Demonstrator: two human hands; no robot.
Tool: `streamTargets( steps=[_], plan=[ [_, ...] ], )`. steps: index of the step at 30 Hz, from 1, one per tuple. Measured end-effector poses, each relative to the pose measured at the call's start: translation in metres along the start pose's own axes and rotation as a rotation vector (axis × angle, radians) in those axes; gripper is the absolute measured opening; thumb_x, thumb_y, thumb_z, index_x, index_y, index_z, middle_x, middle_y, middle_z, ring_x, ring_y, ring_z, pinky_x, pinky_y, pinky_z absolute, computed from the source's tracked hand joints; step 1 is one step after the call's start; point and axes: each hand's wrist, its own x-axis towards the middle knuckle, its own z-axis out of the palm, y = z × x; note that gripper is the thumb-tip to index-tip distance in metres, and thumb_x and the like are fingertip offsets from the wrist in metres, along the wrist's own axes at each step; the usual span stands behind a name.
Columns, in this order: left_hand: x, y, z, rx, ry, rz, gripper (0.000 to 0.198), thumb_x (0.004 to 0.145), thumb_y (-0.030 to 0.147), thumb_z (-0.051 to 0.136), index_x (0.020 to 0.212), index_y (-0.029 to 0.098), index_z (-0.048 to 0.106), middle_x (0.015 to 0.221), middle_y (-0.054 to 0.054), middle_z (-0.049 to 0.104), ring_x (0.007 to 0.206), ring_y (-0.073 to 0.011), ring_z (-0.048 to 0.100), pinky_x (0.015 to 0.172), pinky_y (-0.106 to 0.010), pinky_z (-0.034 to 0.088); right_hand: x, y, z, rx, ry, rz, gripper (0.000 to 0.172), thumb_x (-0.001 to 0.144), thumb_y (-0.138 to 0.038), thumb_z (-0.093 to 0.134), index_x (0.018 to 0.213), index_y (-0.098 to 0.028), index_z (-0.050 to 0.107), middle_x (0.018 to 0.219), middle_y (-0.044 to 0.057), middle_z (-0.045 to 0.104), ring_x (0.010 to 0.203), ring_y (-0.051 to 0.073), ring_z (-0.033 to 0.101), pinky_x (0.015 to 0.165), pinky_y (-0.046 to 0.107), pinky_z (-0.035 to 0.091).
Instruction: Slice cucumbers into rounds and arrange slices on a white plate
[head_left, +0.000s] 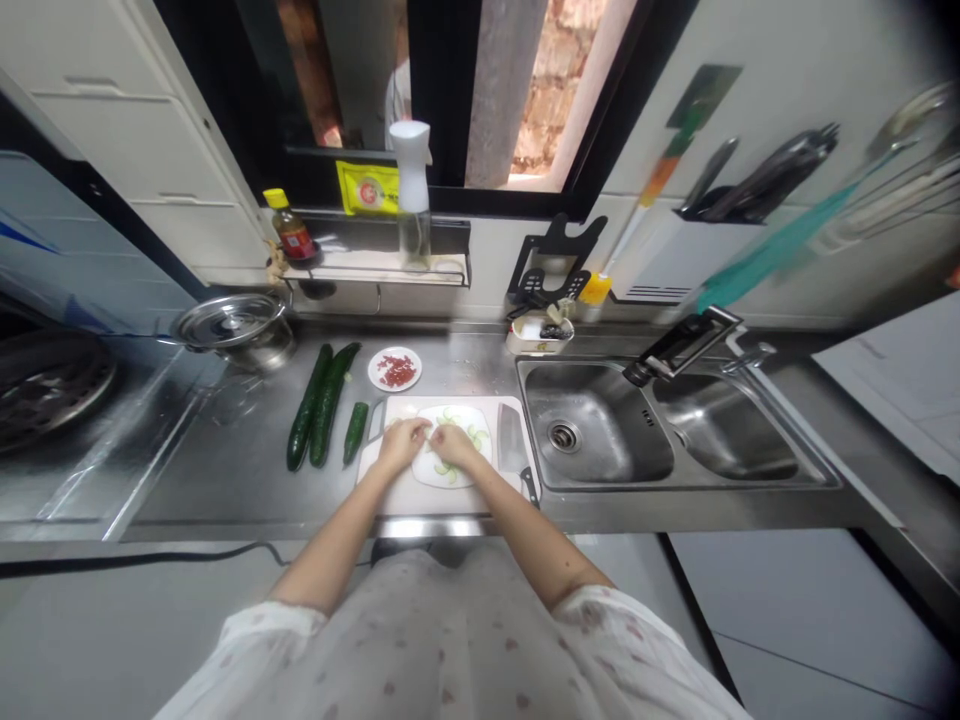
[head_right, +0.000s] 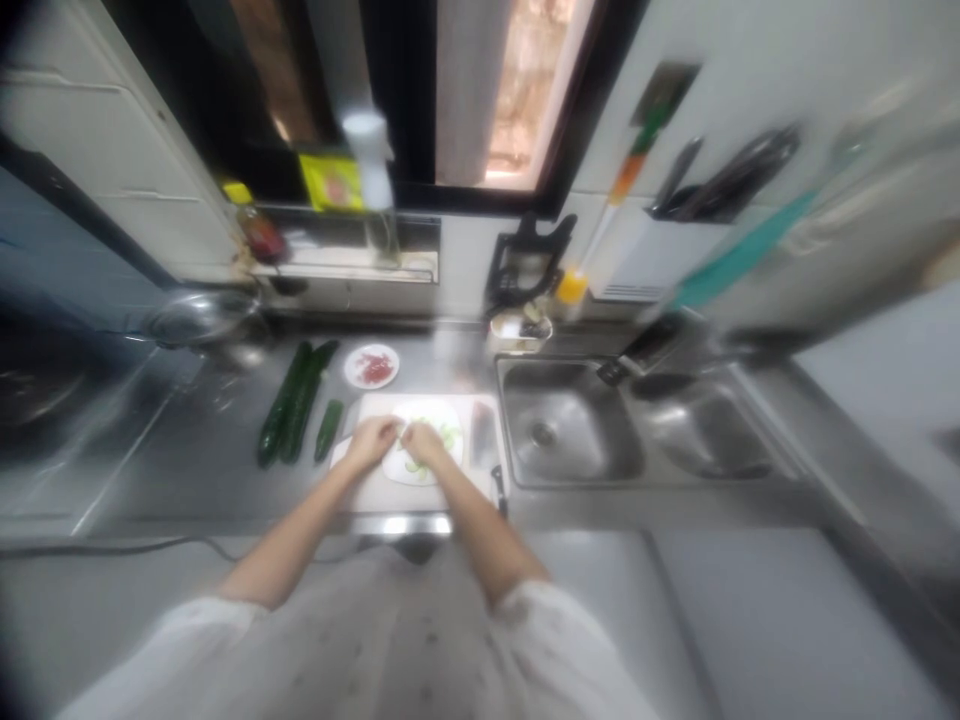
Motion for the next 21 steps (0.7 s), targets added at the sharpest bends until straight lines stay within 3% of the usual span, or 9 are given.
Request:
streamTargets(
  steps=[5,10,21],
  plan=[
    [0.0,0.0,0.003,0.168,-0.023,0.035,0.031,0.083,0.016,0.052,0.107,0.024,0.07,0.103,-0.006,0.07,0.103,-0.0228,0.057,0.095,-0.036,0.039,-0.001,-0.006,0.004,-0.154,0.02,0.041,0.03,0.091,-0.022,0.042,0.098,-0.014,0.071,0.098,0.012,0.072,0.09,0.018,0.064,0.069,0.023,0.039],
    [0.001,0.001,0.004,0.269,-0.051,0.089,0.03,0.085,0.018,0.05,0.106,0.024,0.07,0.103,-0.007,0.067,0.104,-0.0242,0.053,0.095,-0.039,0.036,-0.005,-0.01,0.007,-0.235,0.036,0.059,0.03,0.093,-0.024,0.04,0.107,-0.017,0.066,0.101,0.011,0.07,0.096,0.02,0.063,0.073,0.025,0.041],
    [0.001,-0.012,0.005,0.247,0.001,0.138,0.027,0.089,0.025,0.05,0.106,0.027,0.07,0.098,-0.008,0.058,0.099,-0.0238,0.049,0.089,-0.037,0.036,-0.017,-0.006,0.009,-0.244,0.09,-0.04,0.031,0.096,-0.025,0.036,0.115,-0.019,0.06,0.107,0.009,0.068,0.098,0.018,0.061,0.077,0.025,0.04]
  ],
)
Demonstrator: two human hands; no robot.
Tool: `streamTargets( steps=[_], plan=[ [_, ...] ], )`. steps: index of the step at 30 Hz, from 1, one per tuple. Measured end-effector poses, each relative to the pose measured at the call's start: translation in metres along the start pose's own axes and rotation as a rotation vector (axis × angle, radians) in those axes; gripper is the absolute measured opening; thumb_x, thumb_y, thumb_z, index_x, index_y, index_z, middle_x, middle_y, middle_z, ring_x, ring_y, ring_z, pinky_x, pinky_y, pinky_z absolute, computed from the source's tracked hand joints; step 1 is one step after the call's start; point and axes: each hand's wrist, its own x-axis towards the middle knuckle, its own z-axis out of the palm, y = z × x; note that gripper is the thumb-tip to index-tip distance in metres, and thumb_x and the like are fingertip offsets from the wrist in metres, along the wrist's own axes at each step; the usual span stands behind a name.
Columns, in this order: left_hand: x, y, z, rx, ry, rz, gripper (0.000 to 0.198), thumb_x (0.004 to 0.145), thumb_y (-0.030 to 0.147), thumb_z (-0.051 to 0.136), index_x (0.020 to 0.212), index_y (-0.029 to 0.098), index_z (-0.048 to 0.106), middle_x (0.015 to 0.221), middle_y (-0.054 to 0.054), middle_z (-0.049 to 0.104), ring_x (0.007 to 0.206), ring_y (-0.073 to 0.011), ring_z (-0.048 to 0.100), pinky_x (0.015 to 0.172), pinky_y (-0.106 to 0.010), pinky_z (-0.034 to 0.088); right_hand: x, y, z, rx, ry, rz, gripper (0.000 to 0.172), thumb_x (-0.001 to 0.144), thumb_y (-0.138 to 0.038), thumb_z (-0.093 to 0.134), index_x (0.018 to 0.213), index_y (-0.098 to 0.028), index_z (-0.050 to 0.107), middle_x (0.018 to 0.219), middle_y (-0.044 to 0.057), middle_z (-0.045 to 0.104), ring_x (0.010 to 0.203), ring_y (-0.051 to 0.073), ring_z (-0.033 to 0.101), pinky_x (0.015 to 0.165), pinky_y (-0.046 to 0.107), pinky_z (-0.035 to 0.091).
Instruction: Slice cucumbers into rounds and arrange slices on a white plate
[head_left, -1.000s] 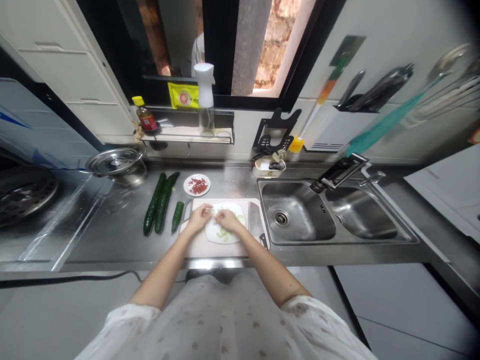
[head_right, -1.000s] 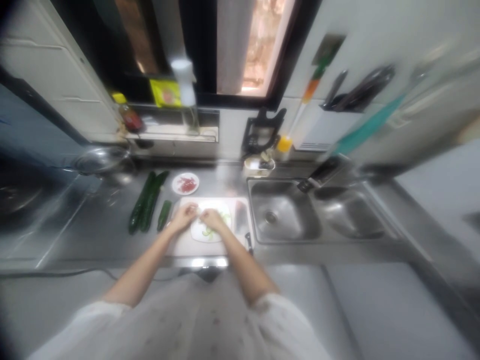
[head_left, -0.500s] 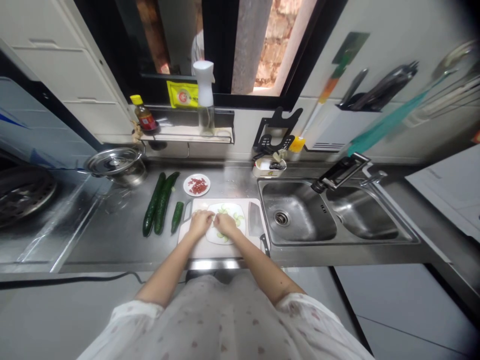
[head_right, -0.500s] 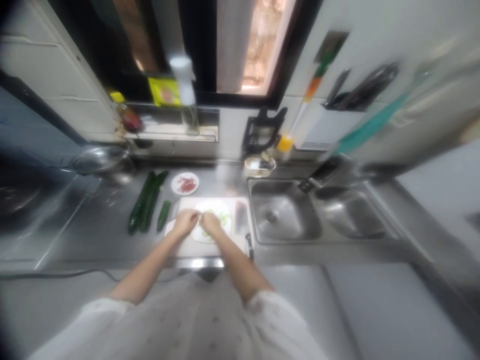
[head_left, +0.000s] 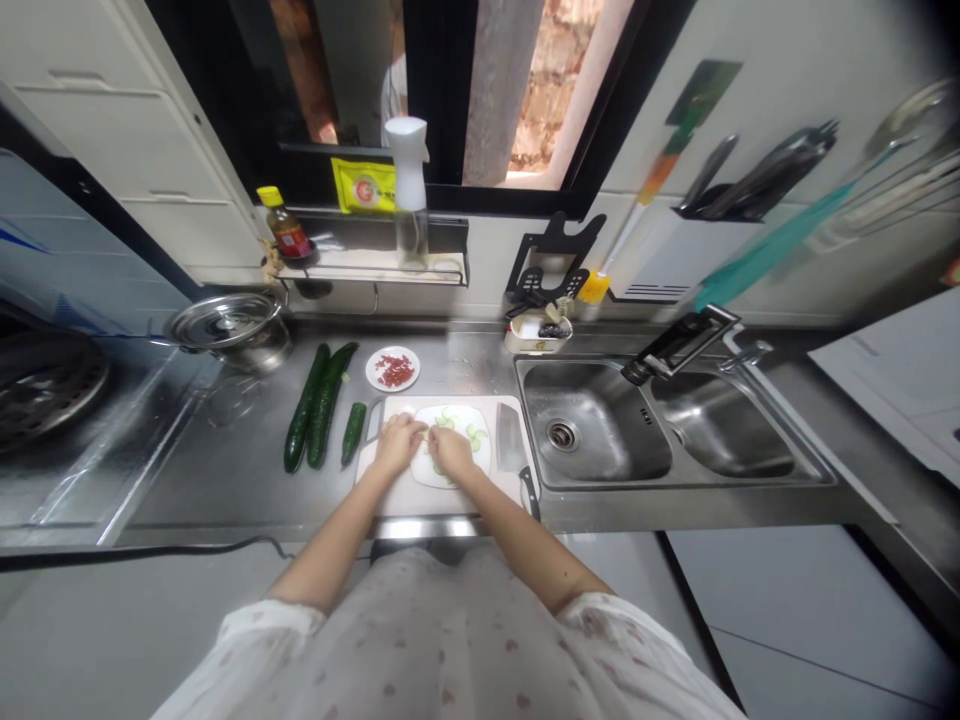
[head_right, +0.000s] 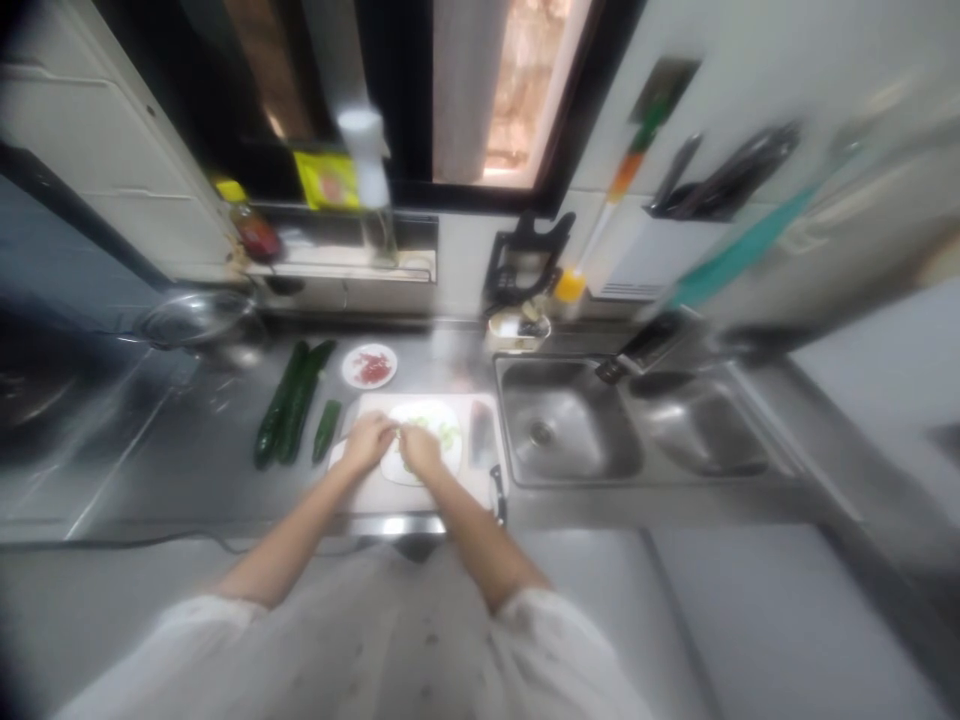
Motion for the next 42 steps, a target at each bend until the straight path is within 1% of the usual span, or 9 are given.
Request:
streamTargets(
  steps=[4,7,13,20,26,28,33,38,42],
  plan=[
    [0.0,-0.002,-0.001,0.018,-0.005,0.05,0.025,0.09,0.028,0.05,0.099,0.028,0.073,0.096,-0.008,0.056,0.097,-0.0234,0.048,0.087,-0.036,0.036,-0.004,-0.001,0.001,-0.067,-0.019,-0.042,0.035,0.097,-0.026,0.035,0.123,-0.022,0.057,0.108,0.009,0.067,0.098,0.019,0.061,0.077,0.026,0.041],
    [0.0,-0.003,-0.001,0.046,-0.014,0.069,0.026,0.091,0.032,0.049,0.097,0.027,0.074,0.095,-0.008,0.055,0.096,-0.0236,0.047,0.085,-0.036,0.035,-0.006,-0.001,0.002,-0.123,-0.047,-0.046,0.035,0.097,-0.028,0.034,0.12,-0.02,0.06,0.107,0.011,0.067,0.096,0.02,0.061,0.076,0.027,0.042],
    [-0.002,-0.002,-0.002,0.078,-0.002,0.054,0.026,0.09,0.035,0.05,0.101,0.026,0.072,0.096,-0.008,0.056,0.096,-0.0239,0.048,0.086,-0.037,0.034,-0.008,0.002,0.004,-0.167,-0.036,-0.08,0.039,0.099,-0.031,0.028,0.117,-0.022,0.062,0.102,0.01,0.068,0.091,0.02,0.063,0.075,0.028,0.042],
    [-0.004,-0.002,-0.002,0.056,0.001,0.024,0.025,0.089,0.034,0.051,0.101,0.026,0.072,0.097,-0.008,0.057,0.097,-0.0239,0.048,0.087,-0.037,0.035,-0.008,0.004,0.005,-0.15,-0.029,-0.096,0.039,0.099,-0.031,0.029,0.115,-0.023,0.064,0.101,0.009,0.069,0.092,0.019,0.063,0.074,0.027,0.042],
    [-0.003,-0.004,0.001,0.03,-0.002,-0.011,0.026,0.089,0.034,0.052,0.102,0.026,0.072,0.098,-0.008,0.057,0.098,-0.0242,0.048,0.088,-0.037,0.036,-0.009,0.002,0.002,-0.145,-0.063,-0.073,0.038,0.099,-0.031,0.031,0.113,-0.021,0.066,0.102,0.011,0.07,0.095,0.02,0.063,0.077,0.027,0.042],
    [-0.003,-0.004,0.001,0.026,-0.002,-0.013,0.025,0.089,0.034,0.052,0.102,0.026,0.072,0.098,-0.008,0.057,0.098,-0.024,0.049,0.088,-0.037,0.036,-0.01,0.002,0.001,-0.139,-0.063,-0.067,0.037,0.099,-0.03,0.032,0.114,-0.021,0.065,0.103,0.011,0.07,0.096,0.02,0.063,0.077,0.027,0.042],
    [-0.004,-0.003,0.0,0.015,-0.005,-0.016,0.026,0.089,0.033,0.051,0.102,0.026,0.072,0.099,-0.008,0.057,0.098,-0.0238,0.049,0.089,-0.037,0.035,-0.012,0.002,-0.001,-0.103,-0.015,-0.05,0.035,0.099,-0.031,0.033,0.113,-0.021,0.064,0.103,0.01,0.07,0.095,0.019,0.064,0.076,0.026,0.041],
    [-0.004,-0.003,-0.001,0.019,-0.009,-0.019,0.025,0.088,0.033,0.052,0.102,0.026,0.072,0.099,-0.008,0.057,0.099,-0.0239,0.049,0.089,-0.037,0.035,-0.013,0.001,0.002,-0.125,-0.054,-0.057,0.037,0.098,-0.032,0.033,0.115,-0.021,0.063,0.103,0.009,0.07,0.094,0.02,0.064,0.075,0.026,0.041],
    [-0.004,-0.003,-0.001,0.02,-0.01,-0.018,0.025,0.088,0.032,0.052,0.103,0.026,0.072,0.099,-0.008,0.057,0.099,-0.0237,0.049,0.089,-0.037,0.035,-0.012,0.002,0.002,-0.125,-0.049,-0.06,0.036,0.098,-0.033,0.034,0.116,-0.023,0.063,0.103,0.009,0.071,0.096,0.02,0.064,0.075,0.026,0.041]
  ],
)
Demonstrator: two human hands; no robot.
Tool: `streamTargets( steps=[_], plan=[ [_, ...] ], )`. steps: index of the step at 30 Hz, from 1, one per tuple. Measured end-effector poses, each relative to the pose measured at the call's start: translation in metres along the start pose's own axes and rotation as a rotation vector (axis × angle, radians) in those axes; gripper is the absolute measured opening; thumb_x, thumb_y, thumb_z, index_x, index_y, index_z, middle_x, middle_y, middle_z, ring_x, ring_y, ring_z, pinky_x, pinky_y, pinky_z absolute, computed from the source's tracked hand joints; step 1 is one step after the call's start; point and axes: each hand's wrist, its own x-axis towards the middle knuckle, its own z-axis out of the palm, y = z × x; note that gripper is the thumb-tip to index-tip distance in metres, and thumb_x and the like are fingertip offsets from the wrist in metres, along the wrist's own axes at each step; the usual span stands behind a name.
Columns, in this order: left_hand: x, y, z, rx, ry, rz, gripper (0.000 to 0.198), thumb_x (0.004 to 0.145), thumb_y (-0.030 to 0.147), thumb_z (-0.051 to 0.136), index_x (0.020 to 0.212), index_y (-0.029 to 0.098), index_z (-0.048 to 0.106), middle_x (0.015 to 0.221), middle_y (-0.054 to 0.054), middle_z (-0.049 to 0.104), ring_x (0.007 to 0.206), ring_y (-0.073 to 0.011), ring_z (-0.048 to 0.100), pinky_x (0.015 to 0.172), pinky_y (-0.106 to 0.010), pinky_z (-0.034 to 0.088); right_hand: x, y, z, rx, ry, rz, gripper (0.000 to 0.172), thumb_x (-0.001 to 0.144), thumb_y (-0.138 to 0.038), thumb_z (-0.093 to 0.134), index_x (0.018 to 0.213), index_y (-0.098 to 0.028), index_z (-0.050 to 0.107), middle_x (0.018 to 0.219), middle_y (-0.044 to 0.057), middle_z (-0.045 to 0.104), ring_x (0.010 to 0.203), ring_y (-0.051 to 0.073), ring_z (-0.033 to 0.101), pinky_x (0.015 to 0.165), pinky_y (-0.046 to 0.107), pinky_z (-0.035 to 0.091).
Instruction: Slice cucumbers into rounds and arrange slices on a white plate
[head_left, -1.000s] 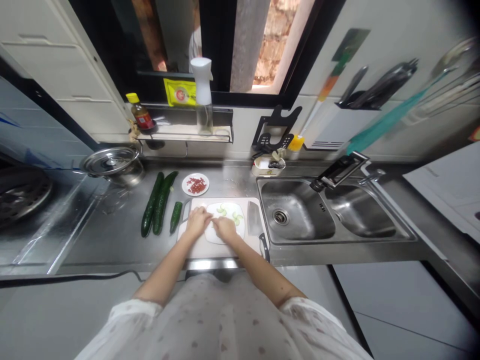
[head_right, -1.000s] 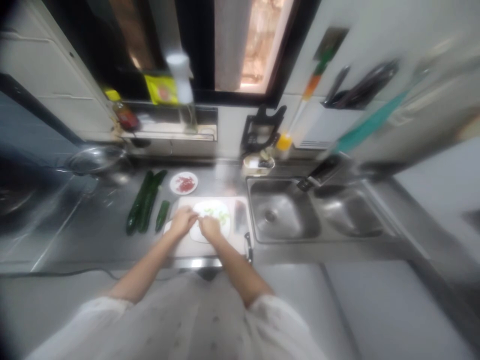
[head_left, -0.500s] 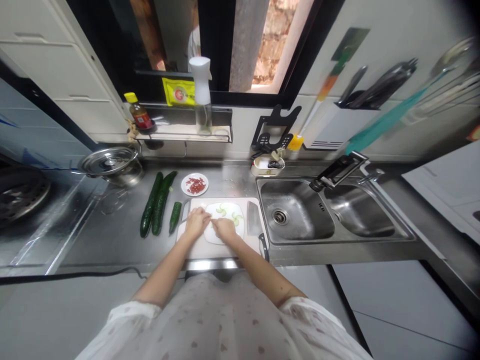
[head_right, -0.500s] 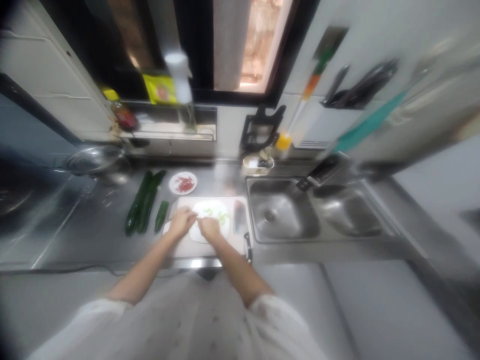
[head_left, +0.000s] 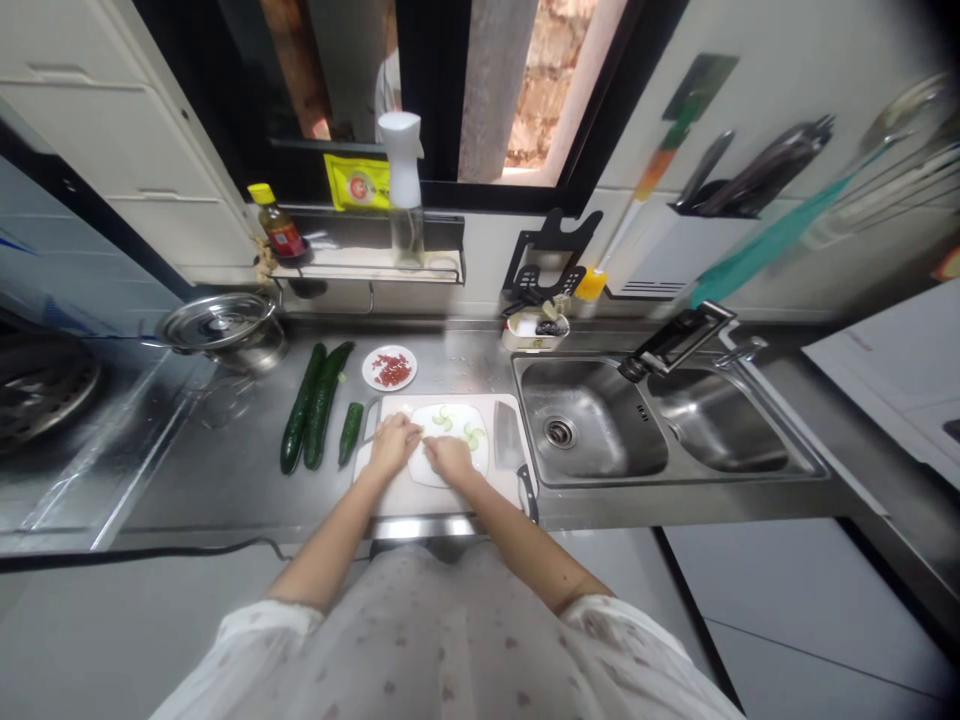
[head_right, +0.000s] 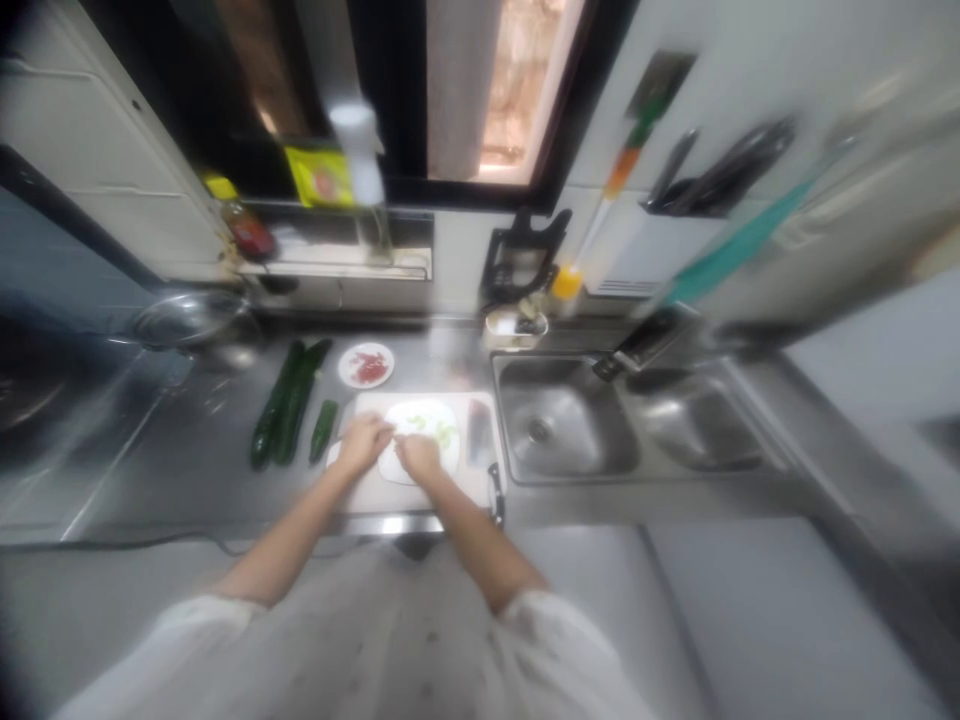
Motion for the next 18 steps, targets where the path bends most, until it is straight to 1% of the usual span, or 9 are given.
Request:
streamTargets(
  steps=[7,13,18],
  plan=[
    [0.0001,-0.0003,-0.0001,0.0,-0.008,0.002,0.025,0.088,0.033,0.053,0.103,0.026,0.072,0.099,-0.008,0.057,0.099,-0.0237,0.05,0.09,-0.037,0.035,0.0001,0.0019,-0.0039,0.001,-0.015,-0.019,0.034,0.097,-0.031,0.036,0.113,-0.023,0.065,0.102,0.009,0.071,0.096,0.02,0.063,0.076,0.027,0.041],
    [-0.0006,0.0009,-0.0016,-0.013,-0.005,-0.001,0.026,0.089,0.033,0.051,0.103,0.026,0.072,0.098,-0.007,0.057,0.099,-0.0234,0.05,0.09,-0.037,0.036,-0.0026,0.0023,-0.0024,0.055,0.028,0.055,0.034,0.097,-0.035,0.035,0.114,-0.022,0.062,0.103,0.008,0.07,0.095,0.019,0.063,0.075,0.025,0.04],
    [-0.0002,0.0008,-0.0023,-0.012,-0.005,0.001,0.025,0.088,0.033,0.052,0.103,0.026,0.072,0.098,-0.007,0.058,0.099,-0.0235,0.05,0.09,-0.037,0.036,-0.0011,0.0016,0.0004,0.055,0.013,0.037,0.034,0.097,-0.036,0.036,0.114,-0.023,0.063,0.105,0.008,0.07,0.096,0.019,0.063,0.074,0.025,0.04]
  ],
)
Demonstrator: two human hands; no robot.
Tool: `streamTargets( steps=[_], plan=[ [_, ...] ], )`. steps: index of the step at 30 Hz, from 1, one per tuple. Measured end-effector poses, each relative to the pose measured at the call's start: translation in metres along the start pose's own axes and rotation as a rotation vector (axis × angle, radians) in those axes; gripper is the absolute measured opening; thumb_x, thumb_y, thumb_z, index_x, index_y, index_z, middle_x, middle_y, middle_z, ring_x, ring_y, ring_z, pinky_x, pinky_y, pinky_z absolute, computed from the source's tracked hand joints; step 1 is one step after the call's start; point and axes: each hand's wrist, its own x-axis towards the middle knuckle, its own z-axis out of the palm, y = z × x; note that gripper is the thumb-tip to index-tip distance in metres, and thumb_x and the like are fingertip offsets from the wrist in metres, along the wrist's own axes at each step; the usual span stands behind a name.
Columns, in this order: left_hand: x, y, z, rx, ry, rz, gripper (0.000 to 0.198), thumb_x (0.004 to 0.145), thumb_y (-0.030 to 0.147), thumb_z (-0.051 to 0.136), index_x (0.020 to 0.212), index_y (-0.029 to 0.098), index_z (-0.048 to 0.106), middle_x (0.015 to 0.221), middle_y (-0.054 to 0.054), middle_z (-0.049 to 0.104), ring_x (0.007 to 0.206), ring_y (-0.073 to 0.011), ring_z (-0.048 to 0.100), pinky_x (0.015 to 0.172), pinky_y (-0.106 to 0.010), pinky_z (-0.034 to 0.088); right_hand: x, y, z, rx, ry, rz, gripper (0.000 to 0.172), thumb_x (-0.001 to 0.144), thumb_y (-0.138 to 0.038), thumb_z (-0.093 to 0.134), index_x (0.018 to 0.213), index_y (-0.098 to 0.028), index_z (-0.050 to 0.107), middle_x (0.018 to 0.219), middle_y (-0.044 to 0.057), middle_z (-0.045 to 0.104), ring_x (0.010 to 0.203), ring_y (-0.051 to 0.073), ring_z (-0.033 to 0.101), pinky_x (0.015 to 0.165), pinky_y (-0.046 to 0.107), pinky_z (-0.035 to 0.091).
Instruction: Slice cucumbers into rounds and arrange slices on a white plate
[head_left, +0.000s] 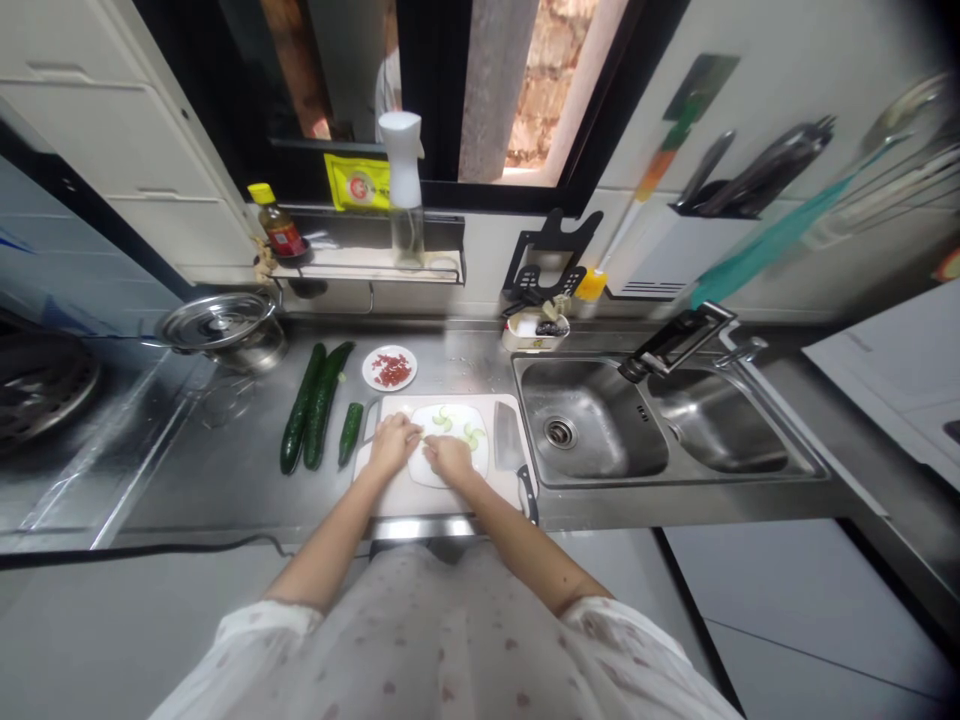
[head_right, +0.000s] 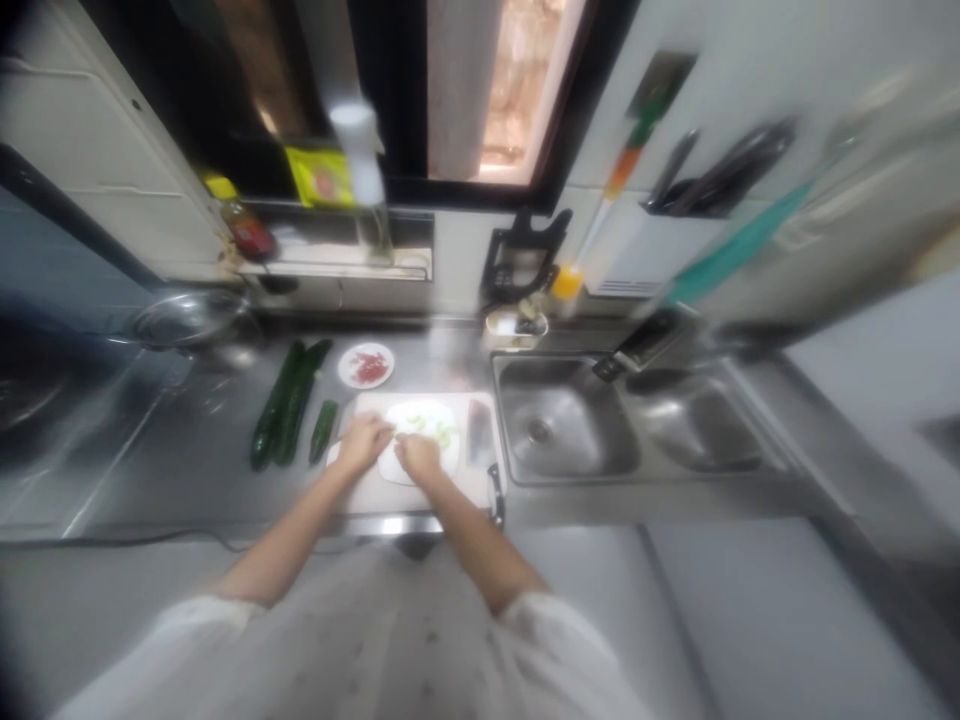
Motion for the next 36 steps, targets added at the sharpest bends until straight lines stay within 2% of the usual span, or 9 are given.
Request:
streamTargets(
  steps=[10,15,20,23,31,36],
  plan=[
    [0.002,-0.001,0.003,-0.009,0.003,-0.017,0.025,0.087,0.032,0.054,0.102,0.026,0.072,0.099,-0.008,0.057,0.099,-0.0237,0.05,0.09,-0.037,0.037,0.0,-0.002,-0.004,-0.034,-0.033,-0.011,0.033,0.097,-0.033,0.038,0.115,-0.022,0.062,0.104,0.009,0.07,0.098,0.02,0.063,0.076,0.026,0.04],
    [0.0,0.0,0.005,-0.053,0.052,-0.059,0.026,0.087,0.031,0.053,0.106,0.026,0.07,0.101,-0.007,0.058,0.101,-0.0232,0.05,0.092,-0.037,0.037,-0.003,-0.001,-0.006,0.019,0.017,0.03,0.034,0.097,-0.033,0.036,0.121,-0.022,0.058,0.105,0.008,0.07,0.097,0.019,0.062,0.075,0.025,0.039],
    [-0.001,0.004,0.006,-0.051,0.064,-0.077,0.024,0.087,0.034,0.054,0.101,0.024,0.071,0.102,-0.007,0.057,0.102,-0.0241,0.049,0.092,-0.038,0.037,-0.003,-0.001,-0.006,0.029,-0.006,0.048,0.033,0.098,-0.032,0.034,0.112,-0.02,0.062,0.104,0.009,0.07,0.096,0.019,0.062,0.075,0.025,0.039],
    [0.0,0.008,0.006,-0.031,0.054,-0.066,0.023,0.087,0.036,0.054,0.098,0.023,0.071,0.103,-0.008,0.057,0.102,-0.0247,0.048,0.093,-0.038,0.036,-0.003,-0.002,-0.002,0.022,-0.011,0.018,0.034,0.098,-0.032,0.034,0.115,-0.022,0.062,0.106,0.009,0.069,0.096,0.019,0.063,0.076,0.026,0.039],
    [0.003,0.01,0.004,-0.009,0.027,-0.043,0.021,0.087,0.035,0.055,0.092,0.022,0.071,0.101,-0.009,0.058,0.101,-0.0249,0.048,0.091,-0.039,0.036,-0.002,-0.002,0.001,0.0,0.006,-0.006,0.035,0.096,-0.028,0.037,0.121,-0.023,0.061,0.105,0.009,0.07,0.096,0.02,0.064,0.076,0.026,0.041],
    [0.001,0.007,0.003,-0.058,0.091,-0.091,0.023,0.086,0.034,0.054,0.093,0.021,0.071,0.097,-0.008,0.06,0.098,-0.0241,0.052,0.09,-0.037,0.038,-0.01,-0.001,-0.009,0.104,0.071,0.013,0.035,0.096,-0.032,0.038,0.119,-0.022,0.062,0.107,0.008,0.07,0.099,0.02,0.063,0.079,0.026,0.042]
  ],
)
